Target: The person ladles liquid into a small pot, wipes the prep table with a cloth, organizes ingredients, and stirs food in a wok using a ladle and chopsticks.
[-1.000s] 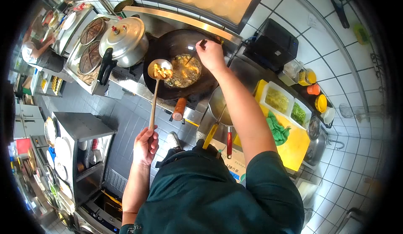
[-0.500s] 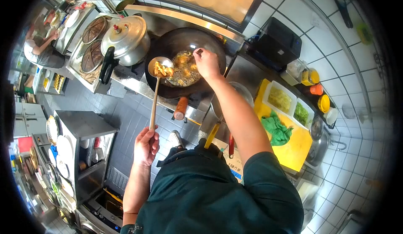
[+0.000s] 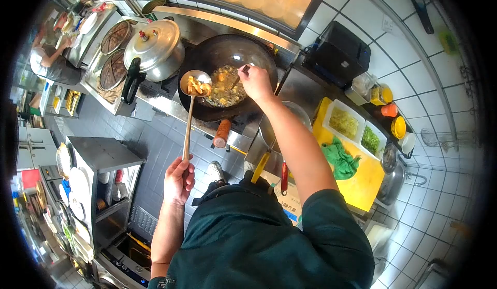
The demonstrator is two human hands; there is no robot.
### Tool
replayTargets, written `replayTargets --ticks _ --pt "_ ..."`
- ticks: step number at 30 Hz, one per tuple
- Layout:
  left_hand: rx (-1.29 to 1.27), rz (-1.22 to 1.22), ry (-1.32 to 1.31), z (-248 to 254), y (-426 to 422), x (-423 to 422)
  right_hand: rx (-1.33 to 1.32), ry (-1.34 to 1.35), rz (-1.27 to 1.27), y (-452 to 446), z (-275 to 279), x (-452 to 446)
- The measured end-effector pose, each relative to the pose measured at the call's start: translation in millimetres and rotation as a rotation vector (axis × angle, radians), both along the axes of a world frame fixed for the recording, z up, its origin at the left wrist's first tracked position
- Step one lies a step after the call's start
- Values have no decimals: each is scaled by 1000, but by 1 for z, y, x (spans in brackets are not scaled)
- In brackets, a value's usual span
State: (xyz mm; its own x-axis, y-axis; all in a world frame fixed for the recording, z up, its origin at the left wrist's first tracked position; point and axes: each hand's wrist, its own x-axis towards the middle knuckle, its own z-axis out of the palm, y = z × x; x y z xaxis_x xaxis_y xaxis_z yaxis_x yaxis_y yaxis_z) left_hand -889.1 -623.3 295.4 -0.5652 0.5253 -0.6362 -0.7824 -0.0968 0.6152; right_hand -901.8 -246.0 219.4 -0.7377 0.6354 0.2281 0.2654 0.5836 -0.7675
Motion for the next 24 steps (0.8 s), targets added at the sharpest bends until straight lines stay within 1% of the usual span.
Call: replayTargets --ticks 2,4,5,8,12,13,16,20,22,23,24 --pt "-6 -5 15 0 0 0 34 23 -13 3 -2 0" --pt "-12 -11 22 -1 -1 0 81 60 -11 5 9 5" --pt "-13 -14 25 -3 -1 -1 20 53 -38 4 15 7" --pt "-31 -21 28 -9 1 -1 -298 178 12 6 30 5" --pt "-30 -37 -2 -14 6 -2 -611 253 180 -4 52 -1" --pt "-23 -36 -18 -15 7 -2 -566 256 154 2 41 -3" --pt "-4 -26 -50 -17 7 -2 -73 103 39 20 28 0" --pt "27 -30 -58 -16 4 -2 18 22 40 31 2 6" --pt "32 -36 -57 -16 2 -3 23 72 -3 37 -12 4" --pt "27 -38 -54 -14 2 -3 25 97 -24 40 -20 3" --pt "22 -41 -50 -13 1 -3 -57 103 -47 40 -18 5"
